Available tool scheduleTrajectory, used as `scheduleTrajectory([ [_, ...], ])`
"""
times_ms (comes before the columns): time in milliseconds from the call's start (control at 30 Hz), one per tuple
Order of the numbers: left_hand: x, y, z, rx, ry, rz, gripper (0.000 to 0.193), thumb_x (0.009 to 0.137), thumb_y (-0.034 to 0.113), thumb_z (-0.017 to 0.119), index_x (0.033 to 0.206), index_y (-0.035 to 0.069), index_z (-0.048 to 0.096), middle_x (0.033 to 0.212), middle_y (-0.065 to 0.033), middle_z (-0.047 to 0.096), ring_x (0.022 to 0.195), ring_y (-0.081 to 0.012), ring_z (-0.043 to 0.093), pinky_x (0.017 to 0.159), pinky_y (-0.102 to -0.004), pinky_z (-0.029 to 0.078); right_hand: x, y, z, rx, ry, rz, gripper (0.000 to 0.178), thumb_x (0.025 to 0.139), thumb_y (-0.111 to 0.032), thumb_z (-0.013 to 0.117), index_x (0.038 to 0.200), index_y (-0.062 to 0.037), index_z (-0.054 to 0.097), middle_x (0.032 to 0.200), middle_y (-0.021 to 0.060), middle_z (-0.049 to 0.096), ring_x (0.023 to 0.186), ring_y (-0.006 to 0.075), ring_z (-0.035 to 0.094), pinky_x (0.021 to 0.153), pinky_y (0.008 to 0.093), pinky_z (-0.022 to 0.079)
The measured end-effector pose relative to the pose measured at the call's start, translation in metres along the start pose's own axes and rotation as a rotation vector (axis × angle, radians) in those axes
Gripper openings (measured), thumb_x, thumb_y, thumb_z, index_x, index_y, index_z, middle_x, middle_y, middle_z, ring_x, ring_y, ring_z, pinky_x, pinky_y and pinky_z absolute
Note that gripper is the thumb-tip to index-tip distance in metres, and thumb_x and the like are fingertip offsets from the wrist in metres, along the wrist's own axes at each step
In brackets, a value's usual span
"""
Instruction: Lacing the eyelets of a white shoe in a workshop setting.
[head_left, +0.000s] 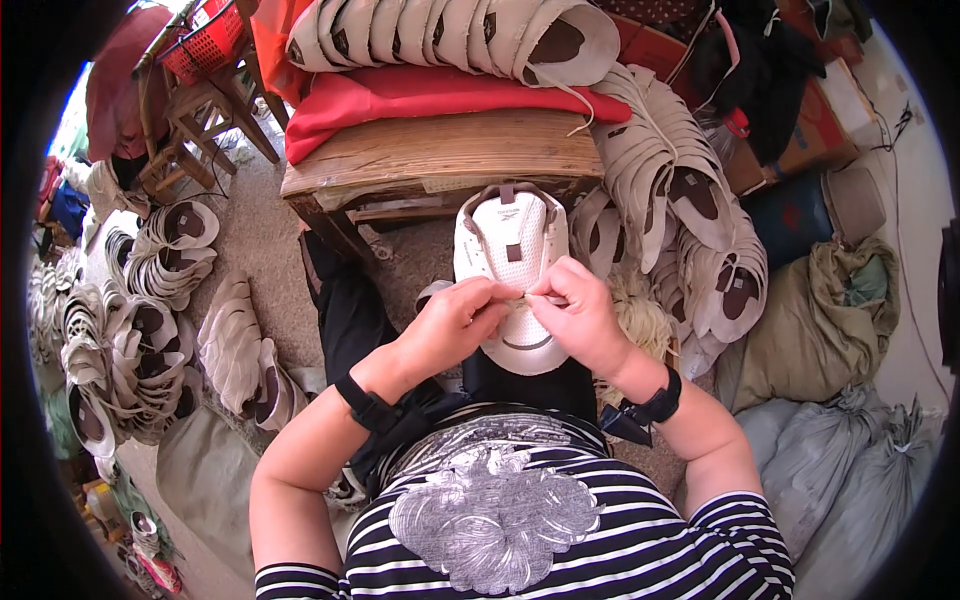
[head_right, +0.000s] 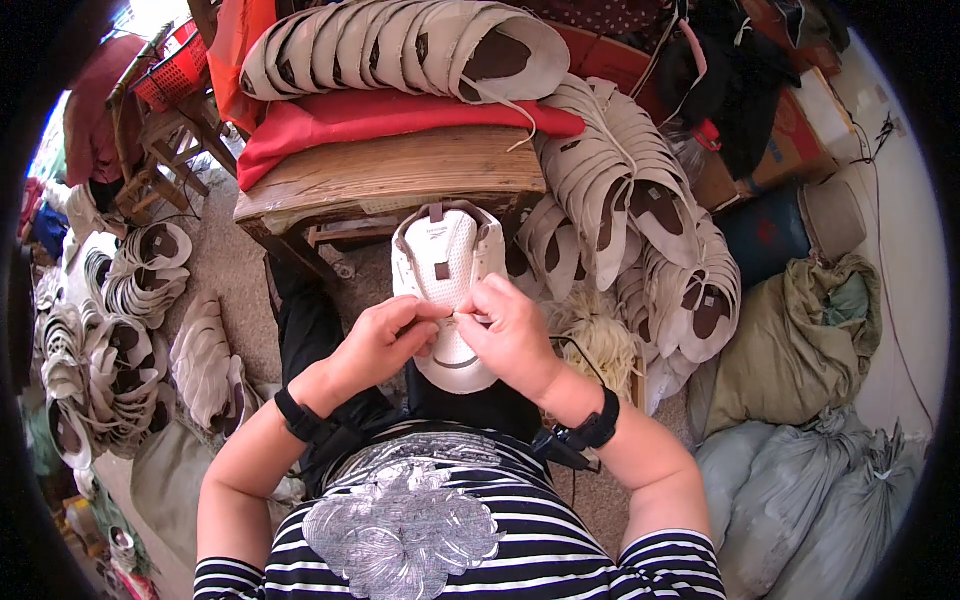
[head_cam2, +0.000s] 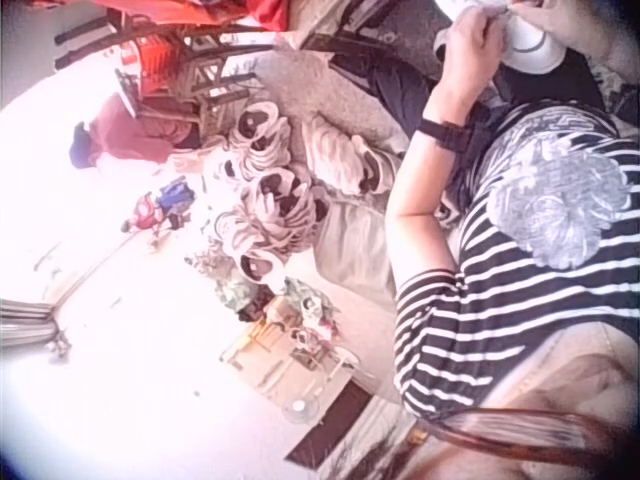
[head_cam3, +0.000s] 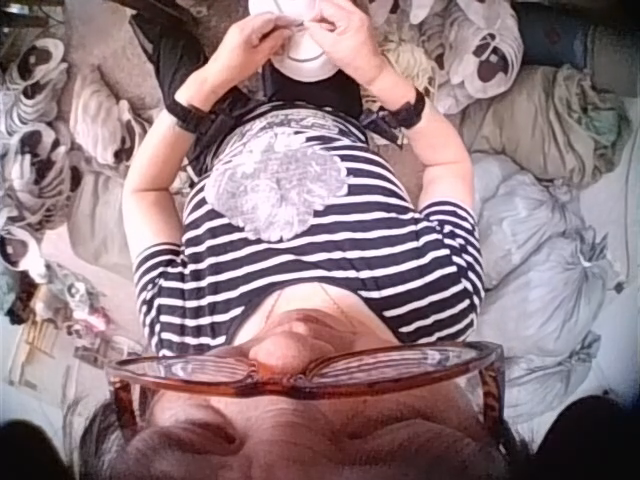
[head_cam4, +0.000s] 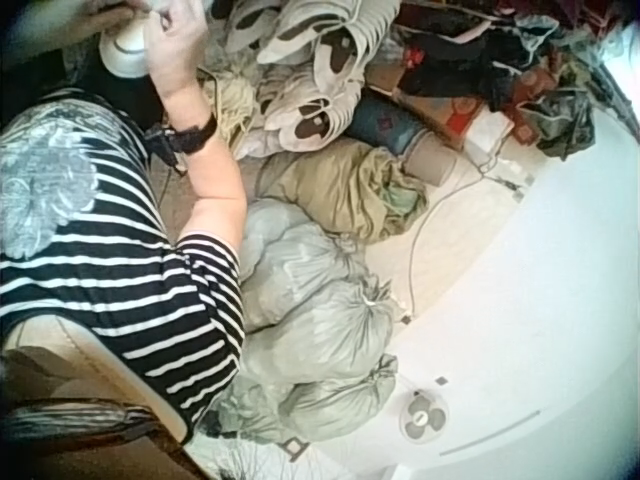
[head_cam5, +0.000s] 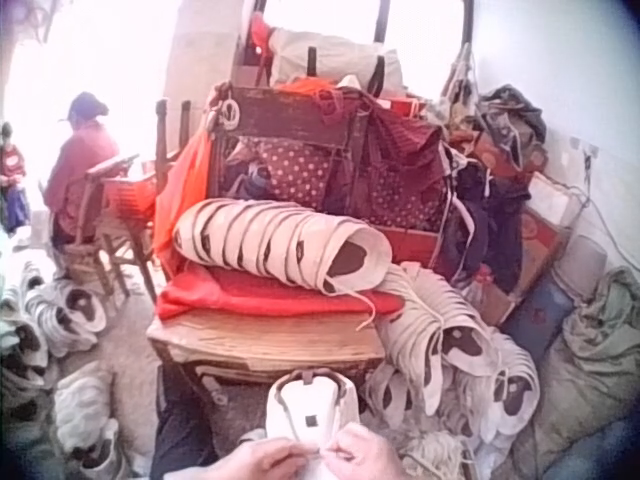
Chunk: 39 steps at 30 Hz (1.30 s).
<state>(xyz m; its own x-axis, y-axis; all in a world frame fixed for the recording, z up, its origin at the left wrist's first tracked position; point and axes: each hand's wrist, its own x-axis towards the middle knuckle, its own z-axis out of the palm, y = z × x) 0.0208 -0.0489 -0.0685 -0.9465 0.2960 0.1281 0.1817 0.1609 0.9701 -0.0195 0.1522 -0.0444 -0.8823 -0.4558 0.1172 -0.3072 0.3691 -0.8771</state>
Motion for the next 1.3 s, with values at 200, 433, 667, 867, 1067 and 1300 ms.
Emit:
scheduleTrajectory([
  [200,0.003,0.005,-0.004,0.059,-0.024,-0.065,0.022,0.089,0.003,0.063,0.110,0.001,0.060,0.071,-0.0022,0.059,0.063,-0.0103,0.057,0.058,-0.0263,0.048,-0.002,-0.019,-0.009,-0.236,0.003,-0.110,0.010,0.083,-0.010,0.067,0.089,-0.0046,0.060,0.085,0.0114,0.057,0.075,0.0322,0.062,0.064,0.0404,0.049],
  [433,0.007,0.004,0.003,0.164,0.003,-0.136,0.021,0.086,0.007,0.067,0.104,0.002,0.057,0.060,-0.0015,0.052,0.056,-0.0092,0.051,0.052,-0.0276,0.043,0.003,-0.013,-0.008,-0.314,-0.031,-0.126,0.011,0.084,-0.013,0.066,0.085,-0.0060,0.058,0.084,0.0106,0.059,0.072,0.0325,0.062,0.063,0.0414,0.050],
  [667,0.006,0.002,0.000,0.414,0.085,0.015,0.020,0.083,0.015,0.069,0.099,0.007,0.060,0.065,-0.0071,0.059,0.062,-0.0281,0.062,0.057,-0.0380,0.047,0.015,-0.011,-0.008,-0.367,-0.104,-0.236,0.011,0.088,-0.018,0.061,0.087,-0.0067,0.061,0.083,0.0116,0.059,0.072,0.0340,0.061,0.061,0.0428,0.049],
  [867,0.009,0.001,0.000,0.674,0.172,0.374,0.009,0.084,0.014,0.064,0.089,0.010,0.059,0.069,-0.0054,0.061,0.066,-0.0250,0.063,0.066,-0.0349,0.046,0.020,-0.013,-0.016,-0.251,-0.204,-0.116,0.017,0.089,-0.019,0.060,0.082,-0.0032,0.061,0.082,0.0127,0.059,0.075,0.0352,0.061,0.065,0.0431,0.049],
  [1067,-0.011,0.005,-0.030,0.889,0.239,0.388,0.008,0.082,0.009,0.065,0.088,0.009,0.061,0.072,-0.0052,0.060,0.064,-0.0260,0.060,0.062,-0.0354,0.044,0.010,-0.009,-0.016,-0.016,-0.185,0.000,0.015,0.087,-0.016,0.065,0.091,-0.0020,0.059,0.088,0.0140,0.064,0.077,0.0294,0.064,0.069,0.0370,0.051],
  [1300,-0.176,-0.109,-0.199,1.008,0.821,-0.297,0.015,0.094,0.015,0.054,0.103,0.003,0.059,0.098,-0.0192,0.061,0.090,-0.0377,0.060,0.080,-0.0435,0.048,-0.007,0.016,-0.059,-0.217,-0.200,0.103,0.016,0.083,-0.013,0.067,0.091,-0.0019,0.059,0.075,0.0131,0.064,0.066,0.0288,0.064,0.065,0.0348,0.051],
])
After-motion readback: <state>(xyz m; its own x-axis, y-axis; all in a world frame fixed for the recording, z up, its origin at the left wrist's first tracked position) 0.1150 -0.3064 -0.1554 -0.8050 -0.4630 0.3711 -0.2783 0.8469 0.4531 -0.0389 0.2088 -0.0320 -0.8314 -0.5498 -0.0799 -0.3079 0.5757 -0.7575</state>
